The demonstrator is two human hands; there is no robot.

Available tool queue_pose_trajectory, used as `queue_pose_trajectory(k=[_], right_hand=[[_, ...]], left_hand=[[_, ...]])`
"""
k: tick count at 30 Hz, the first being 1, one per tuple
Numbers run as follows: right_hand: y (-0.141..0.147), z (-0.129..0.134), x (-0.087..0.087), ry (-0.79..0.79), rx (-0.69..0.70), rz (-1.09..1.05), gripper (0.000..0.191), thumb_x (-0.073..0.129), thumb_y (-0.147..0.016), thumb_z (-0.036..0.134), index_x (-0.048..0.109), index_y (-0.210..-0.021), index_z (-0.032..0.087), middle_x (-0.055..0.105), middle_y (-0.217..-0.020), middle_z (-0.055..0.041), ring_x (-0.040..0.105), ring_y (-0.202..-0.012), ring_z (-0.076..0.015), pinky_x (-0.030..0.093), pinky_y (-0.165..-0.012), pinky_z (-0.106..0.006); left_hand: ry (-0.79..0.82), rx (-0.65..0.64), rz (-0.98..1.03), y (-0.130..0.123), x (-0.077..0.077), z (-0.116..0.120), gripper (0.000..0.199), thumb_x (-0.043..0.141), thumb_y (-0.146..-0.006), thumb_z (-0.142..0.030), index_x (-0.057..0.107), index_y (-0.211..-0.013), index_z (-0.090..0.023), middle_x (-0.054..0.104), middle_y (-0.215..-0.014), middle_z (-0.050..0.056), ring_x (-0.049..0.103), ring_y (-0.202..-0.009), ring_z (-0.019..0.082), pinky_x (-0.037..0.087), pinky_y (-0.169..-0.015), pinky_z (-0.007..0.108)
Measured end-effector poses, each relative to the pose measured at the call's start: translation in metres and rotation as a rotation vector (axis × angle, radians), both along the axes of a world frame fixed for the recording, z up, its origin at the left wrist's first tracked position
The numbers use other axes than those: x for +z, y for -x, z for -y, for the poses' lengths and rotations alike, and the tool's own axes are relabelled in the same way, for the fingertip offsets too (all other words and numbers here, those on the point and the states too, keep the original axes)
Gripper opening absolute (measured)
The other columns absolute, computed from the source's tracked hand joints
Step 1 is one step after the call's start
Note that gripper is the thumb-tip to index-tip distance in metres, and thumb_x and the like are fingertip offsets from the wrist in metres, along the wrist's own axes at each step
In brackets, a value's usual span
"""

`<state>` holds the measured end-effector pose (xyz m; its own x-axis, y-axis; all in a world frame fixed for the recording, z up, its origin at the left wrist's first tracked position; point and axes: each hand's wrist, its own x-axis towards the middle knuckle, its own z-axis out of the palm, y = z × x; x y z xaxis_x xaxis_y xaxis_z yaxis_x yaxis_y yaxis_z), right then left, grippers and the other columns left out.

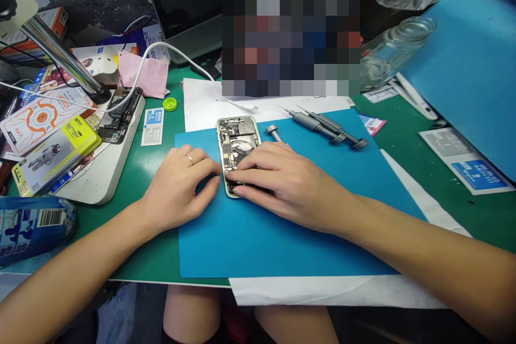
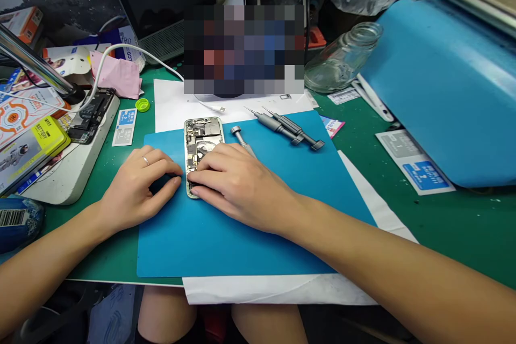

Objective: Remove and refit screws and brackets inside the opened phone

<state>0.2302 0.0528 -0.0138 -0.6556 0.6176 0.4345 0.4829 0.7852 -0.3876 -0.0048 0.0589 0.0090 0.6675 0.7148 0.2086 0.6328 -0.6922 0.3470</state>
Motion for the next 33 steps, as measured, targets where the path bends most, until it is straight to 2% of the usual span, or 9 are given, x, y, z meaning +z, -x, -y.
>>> queue_pose_trajectory(k=[7,13,17,20,28,33], right_hand=[[-0.0005,0.0007,0.0013,-0.019,0.0,-0.002,0.019,0.059,-0.099,0.028,0.074,-0.102,0.018,0.071,-0.093,-0.0061,0.06,-0.087,-0.0178,0.046,-0.079,-0.036],[-0.0037,0.0001,0.0015,-0.02,-0.014,0.011,0.019,0.058,-0.099,0.028,0.075,-0.103,0.018,0.071,-0.093,-0.0071,0.06,-0.087,-0.0182,0.049,-0.079,-0.037],[-0.0066,0.0007,0.0037,-0.038,-0.013,-0.02,0.017,0.058,-0.099,0.025,0.073,-0.104,0.017,0.075,-0.097,-0.0076,0.066,-0.088,-0.0187,0.053,-0.08,-0.038],[-0.0084,0.0015,0.006,-0.046,-0.018,-0.045,0.014,0.059,-0.098,0.021,0.072,-0.099,0.017,0.077,-0.093,-0.006,0.069,-0.085,-0.0178,0.055,-0.079,-0.036],[-0.0095,0.003,0.0084,-0.017,-0.015,-0.06,0.013,0.06,-0.097,0.018,0.071,-0.09,0.019,0.076,-0.085,-0.0043,0.069,-0.079,-0.0167,0.055,-0.075,-0.033],[-0.0081,0.0024,0.0093,-0.009,-0.009,-0.06,0.011,0.06,-0.097,0.017,0.07,-0.094,0.018,0.075,-0.085,-0.0042,0.067,-0.079,-0.0163,0.054,-0.075,-0.033]], left_hand=[[-0.021,-0.072,0.026,0.0017,0.0004,0.0017,0.019,0.053,-0.1,-0.021,0.071,-0.107,-0.02,0.067,-0.092,0.004,0.053,-0.081,0.019,0.037,-0.073,0.037],[-0.068,-0.085,0.036,0.0016,0.0036,0.0043,0.024,0.052,-0.099,-0.022,0.074,-0.108,-0.021,0.069,-0.09,0.005,0.053,-0.076,0.018,0.038,-0.07,0.037],[-0.086,-0.168,-0.031,0.0023,0.0068,0.0056,0.028,0.051,-0.099,-0.023,0.072,-0.118,-0.02,0.069,-0.094,0.007,0.053,-0.08,0.019,0.038,-0.071,0.038],[-0.13,-0.213,-0.102,0.0028,0.0078,0.0059,0.031,0.051,-0.099,-0.024,0.07,-0.124,-0.019,0.067,-0.093,0.008,0.051,-0.079,0.021,0.037,-0.071,0.039],[-0.189,-0.232,-0.142,0.0031,0.0077,0.0042,0.031,0.053,-0.099,-0.024,0.071,-0.122,-0.017,0.065,-0.089,0.007,0.047,-0.076,0.021,0.034,-0.07,0.039],[-0.193,-0.224,-0.082,0.0038,0.008,0.006,0.027,0.054,-0.097,-0.021,0.074,-0.115,-0.016,0.065,-0.084,0.006,0.048,-0.075,0.02,0.035,-0.069,0.038]])
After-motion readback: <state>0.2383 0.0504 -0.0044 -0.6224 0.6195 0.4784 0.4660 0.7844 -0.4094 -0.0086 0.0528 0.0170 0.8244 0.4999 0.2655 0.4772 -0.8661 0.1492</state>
